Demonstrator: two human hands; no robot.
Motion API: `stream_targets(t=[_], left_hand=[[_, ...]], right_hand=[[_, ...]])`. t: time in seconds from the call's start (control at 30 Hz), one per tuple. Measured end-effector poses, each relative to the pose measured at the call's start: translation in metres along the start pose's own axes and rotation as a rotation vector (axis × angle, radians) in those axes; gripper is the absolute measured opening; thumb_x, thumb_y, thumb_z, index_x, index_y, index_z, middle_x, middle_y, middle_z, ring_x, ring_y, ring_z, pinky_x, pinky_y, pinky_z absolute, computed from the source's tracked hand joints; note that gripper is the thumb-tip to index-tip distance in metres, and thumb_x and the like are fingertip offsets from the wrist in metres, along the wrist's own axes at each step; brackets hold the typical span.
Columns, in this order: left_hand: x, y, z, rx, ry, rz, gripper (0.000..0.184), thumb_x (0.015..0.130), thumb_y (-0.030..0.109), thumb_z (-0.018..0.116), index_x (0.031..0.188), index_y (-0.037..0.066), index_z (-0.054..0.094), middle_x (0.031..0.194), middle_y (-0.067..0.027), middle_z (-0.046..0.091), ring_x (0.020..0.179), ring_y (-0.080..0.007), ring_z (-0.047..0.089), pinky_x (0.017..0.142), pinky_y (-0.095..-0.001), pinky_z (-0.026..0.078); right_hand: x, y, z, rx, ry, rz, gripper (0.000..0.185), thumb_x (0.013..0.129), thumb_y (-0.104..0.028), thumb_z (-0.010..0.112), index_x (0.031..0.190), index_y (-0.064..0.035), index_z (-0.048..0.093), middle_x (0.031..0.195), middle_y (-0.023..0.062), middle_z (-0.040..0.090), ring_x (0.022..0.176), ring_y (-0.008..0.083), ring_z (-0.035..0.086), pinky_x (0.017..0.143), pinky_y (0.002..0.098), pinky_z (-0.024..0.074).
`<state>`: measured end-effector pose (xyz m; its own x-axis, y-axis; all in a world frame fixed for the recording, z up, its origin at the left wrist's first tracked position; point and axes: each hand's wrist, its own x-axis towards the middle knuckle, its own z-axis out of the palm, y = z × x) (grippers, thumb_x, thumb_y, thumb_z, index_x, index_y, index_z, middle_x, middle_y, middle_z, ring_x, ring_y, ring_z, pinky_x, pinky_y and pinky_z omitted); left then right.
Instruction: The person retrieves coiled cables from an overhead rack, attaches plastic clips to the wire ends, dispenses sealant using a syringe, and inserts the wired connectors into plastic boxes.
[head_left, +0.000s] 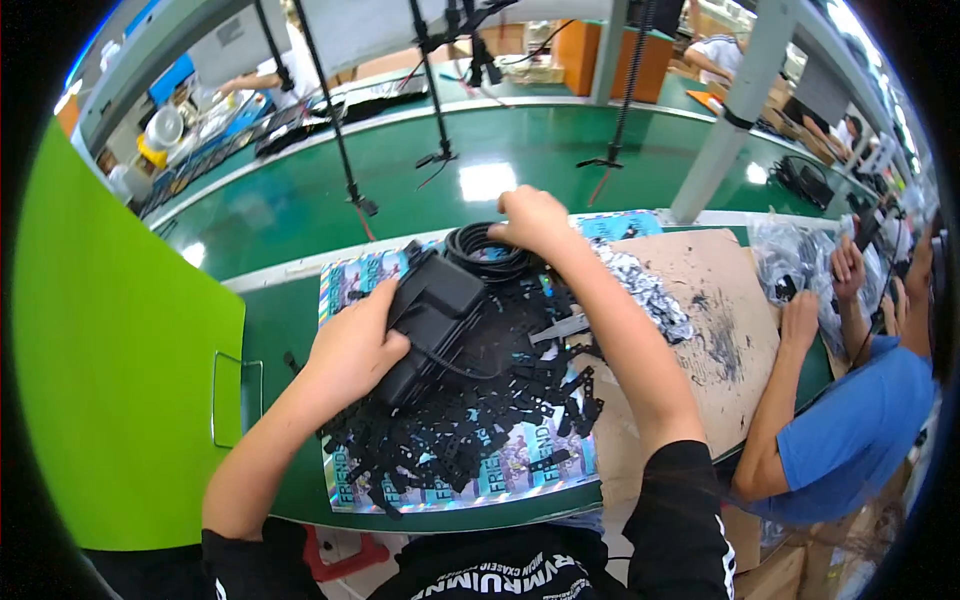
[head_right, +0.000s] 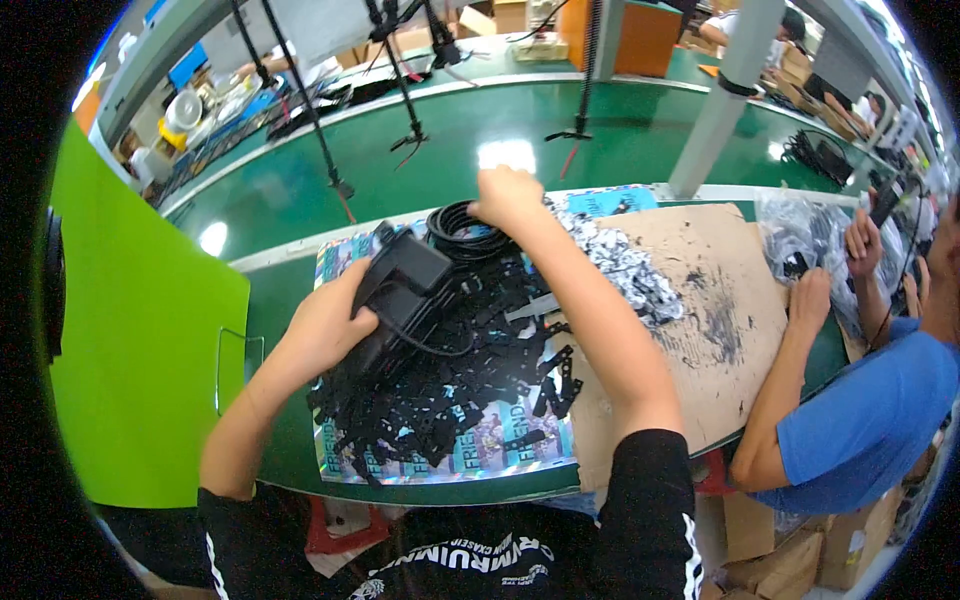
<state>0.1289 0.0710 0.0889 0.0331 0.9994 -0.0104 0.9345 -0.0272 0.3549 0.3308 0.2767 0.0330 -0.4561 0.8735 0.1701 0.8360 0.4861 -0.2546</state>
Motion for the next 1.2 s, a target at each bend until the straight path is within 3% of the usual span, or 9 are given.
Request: stream_targets(t=[0.07,0.33,0.47,0.6,0.77,0.93,1.03,1.13,1.2], left_hand=[[-0.011,-0.010,0.003,-0.007,0.119,0.065,0.059,0.078,0.015,0.057,0.132,-0.003,0.043,0.103,-0.0281,0.062,0.097,-0.0426,0.060,0.083,-0.0489,0.047],[-0.076,0.000,-0.026,0.281,0.630,0.108,0.071,0.068,-0.002,0.056,0.137,0.002,0.043,0.095,-0.0170,0.056,0.081,-0.0360,0.060,0.069,-0.0417,0.049],[-0.101,-0.016,-0.036,0.384,0.743,0.038,0.069,0.069,-0.004,0.052,0.137,-0.001,0.042,0.108,-0.0233,0.056,0.094,-0.0419,0.058,0.082,-0.0440,0.047],[-0.109,-0.010,-0.051,0.155,0.626,-0.030,0.068,0.070,-0.005,0.050,0.137,-0.002,0.042,0.119,-0.0260,0.054,0.105,-0.0438,0.055,0.090,-0.0445,0.044],[-0.085,0.013,-0.059,-0.443,0.194,-0.013,0.059,0.070,-0.002,0.049,0.129,-0.008,0.045,0.108,-0.0239,0.060,0.102,-0.0274,0.062,0.091,-0.0322,0.044],[-0.004,0.028,0.007,-1.014,-0.384,0.263,0.059,0.080,0.007,0.055,0.136,-0.007,0.041,0.128,-0.0151,0.053,0.120,-0.0205,0.050,0.103,-0.0307,0.038],[0.037,0.097,0.067,-1.221,-0.829,0.241,0.058,0.086,0.010,0.056,0.139,-0.007,0.037,0.120,-0.0155,0.058,0.106,-0.0173,0.056,0.089,-0.0294,0.048],[0.083,0.181,0.160,-1.040,-0.614,0.508,0.047,0.084,0.018,0.059,0.122,-0.009,0.050,0.105,-0.0201,0.063,0.098,-0.0252,0.061,0.084,-0.0364,0.048],[0.099,0.221,0.190,-1.082,-0.676,0.417,0.046,0.081,0.024,0.059,0.112,-0.010,0.054,0.105,-0.0243,0.063,0.099,-0.0302,0.062,0.084,-0.0382,0.047]], right_hand=[[0.013,0.001,0.019,-0.097,-0.252,0.019,0.047,0.071,-0.038,0.079,0.105,-0.0074,0.069,0.107,0.0153,0.065,0.104,0.0367,0.061,0.091,0.0427,0.0500],[-0.001,-0.020,0.032,-0.214,0.328,-0.132,0.029,0.074,-0.015,0.073,0.100,-0.0081,0.062,0.108,0.0106,0.059,0.097,0.0321,0.059,0.077,0.0455,0.0480],[-0.039,-0.033,-0.010,0.138,0.364,-0.463,0.019,0.078,-0.006,0.062,0.096,-0.0076,0.057,0.102,0.0106,0.057,0.093,0.0305,0.058,0.076,0.0406,0.0472],[-0.085,-0.028,-0.055,0.157,0.413,-0.771,0.016,0.079,-0.006,0.059,0.094,-0.0072,0.055,0.103,0.0094,0.056,0.092,0.0300,0.057,0.081,0.0396,0.0473],[-0.135,-0.008,-0.146,0.073,0.610,-0.677,0.026,0.068,0.001,0.068,0.091,-0.0035,0.058,0.097,0.0125,0.056,0.092,0.0302,0.056,0.082,0.0375,0.0455],[-0.146,0.013,-0.258,-0.160,0.637,-0.502,0.036,0.069,0.010,0.064,0.102,-0.0040,0.064,0.096,0.0102,0.057,0.092,0.0277,0.058,0.081,0.0339,0.0453],[-0.121,0.033,-0.297,-0.147,0.315,-0.424,0.034,0.070,0.010,0.065,0.101,-0.0033,0.065,0.100,0.0092,0.059,0.097,0.0260,0.057,0.086,0.0320,0.0434],[-0.092,0.101,-0.305,-0.424,-0.031,-0.393,0.023,0.072,0.005,0.065,0.093,-0.0052,0.065,0.099,0.0068,0.058,0.101,0.0194,0.055,0.087,0.0315,0.0447],[-0.079,0.150,-0.284,-0.399,-0.265,-0.134,0.031,0.068,0.007,0.062,0.095,-0.0066,0.068,0.102,0.0078,0.063,0.100,0.0221,0.057,0.086,0.0347,0.0469]])
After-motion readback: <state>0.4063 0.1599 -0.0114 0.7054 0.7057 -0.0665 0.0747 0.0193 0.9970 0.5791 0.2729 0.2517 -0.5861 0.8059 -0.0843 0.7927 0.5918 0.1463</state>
